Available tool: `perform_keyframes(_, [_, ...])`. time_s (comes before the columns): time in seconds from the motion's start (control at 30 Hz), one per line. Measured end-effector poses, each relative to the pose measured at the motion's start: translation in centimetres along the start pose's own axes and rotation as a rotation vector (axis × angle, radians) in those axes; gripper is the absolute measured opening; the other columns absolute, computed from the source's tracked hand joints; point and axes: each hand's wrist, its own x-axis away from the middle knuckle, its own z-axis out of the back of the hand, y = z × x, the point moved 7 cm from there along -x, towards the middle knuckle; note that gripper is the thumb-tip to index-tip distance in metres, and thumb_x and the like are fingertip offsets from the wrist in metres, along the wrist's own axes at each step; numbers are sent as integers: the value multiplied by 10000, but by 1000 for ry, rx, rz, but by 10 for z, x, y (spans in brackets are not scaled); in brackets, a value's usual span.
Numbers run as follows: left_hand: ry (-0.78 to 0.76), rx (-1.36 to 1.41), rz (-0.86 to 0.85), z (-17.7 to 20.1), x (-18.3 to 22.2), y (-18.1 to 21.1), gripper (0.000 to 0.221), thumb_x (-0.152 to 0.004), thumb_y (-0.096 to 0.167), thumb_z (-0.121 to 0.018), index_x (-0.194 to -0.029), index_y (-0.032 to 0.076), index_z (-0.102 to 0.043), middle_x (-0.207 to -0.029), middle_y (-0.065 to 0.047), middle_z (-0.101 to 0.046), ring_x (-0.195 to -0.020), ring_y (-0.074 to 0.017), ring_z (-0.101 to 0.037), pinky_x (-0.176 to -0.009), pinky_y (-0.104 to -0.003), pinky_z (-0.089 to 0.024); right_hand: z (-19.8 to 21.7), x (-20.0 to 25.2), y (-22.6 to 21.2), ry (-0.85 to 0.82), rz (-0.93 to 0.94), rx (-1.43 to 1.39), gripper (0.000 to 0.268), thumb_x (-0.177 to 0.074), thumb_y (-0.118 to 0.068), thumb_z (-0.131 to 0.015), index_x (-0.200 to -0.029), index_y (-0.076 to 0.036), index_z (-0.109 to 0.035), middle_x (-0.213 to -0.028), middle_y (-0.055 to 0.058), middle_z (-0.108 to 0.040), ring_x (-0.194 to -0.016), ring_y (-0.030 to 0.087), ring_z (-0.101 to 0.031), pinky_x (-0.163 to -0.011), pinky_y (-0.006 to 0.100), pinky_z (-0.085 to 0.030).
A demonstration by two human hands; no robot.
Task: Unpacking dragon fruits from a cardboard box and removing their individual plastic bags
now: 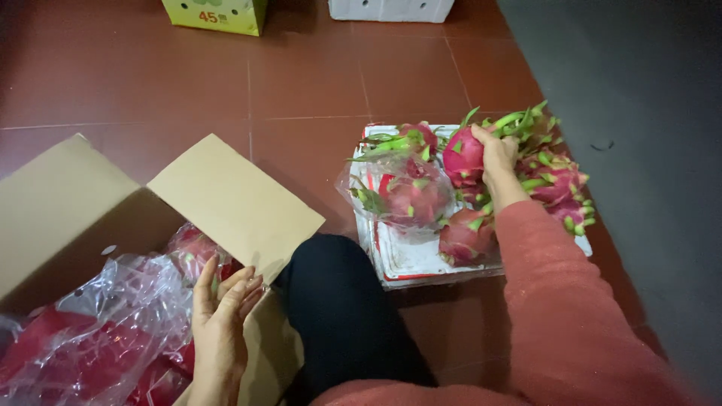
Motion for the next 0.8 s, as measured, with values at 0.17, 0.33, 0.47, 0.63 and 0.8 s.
perform_keyframes(0.17, [-2, 5, -22, 8, -3, -3, 681, -972, -6, -430, -1623, 43, -237, -1261, -262, -561, -1071, -311, -594, -985, -446, -507, 0, 10, -9, 64, 22, 203, 653, -749, -474, -859, -1127, 8, -632, -1026, 137, -689, -822, 238, -698, -782, 348, -581])
perform_keyframes(0.33, [68, 8, 8, 19, -2, -5, 692, -972, 16, -464, -1624, 73, -243, -1275, -233, -593, -1090, -298, -610, -975, -420, -503, -9, 10, 2, 60, 5, 76, 474, -738, -341, -879, -1071, -50, -707, -950, 58, -744, -731, 157, -691, -656, 267, -587])
perform_keyframes(0.47, [83, 24, -10, 30, -5, -8, 695, -964, 59, -514, -1617, 61, -277, -1277, -210, -613, -1048, -249, -612, -876, -355, -493, -13, 2, 4, 25, 79, 65, 375, -748, -304, -866, -1004, -64, -736, -910, 42, -746, -709, 155, -681, -640, 269, -576])
perform_keyframes(0.63, [149, 53, -123, 46, -5, -19, 580, -914, 121, -676, -1475, 101, -529, -1178, -213, -698, -1016, -322, -717, -937, -464, -577, -34, 11, 8, -173, 35, 287, 770, -846, -580, -957, -1319, -50, -662, -1314, 210, -652, -1248, 405, -618, -847, 732, -479])
perform_keyframes(0.8, [254, 124, -252, 110, -3, -1, 565, -876, 171, -743, -1399, 25, -587, -1149, -215, -721, -990, -321, -746, -902, -443, -598, -151, 78, 6, -567, 91, 299, 725, -869, -519, -920, -1334, -33, -652, -1315, 219, -647, -1229, 402, -617, -843, 704, -483])
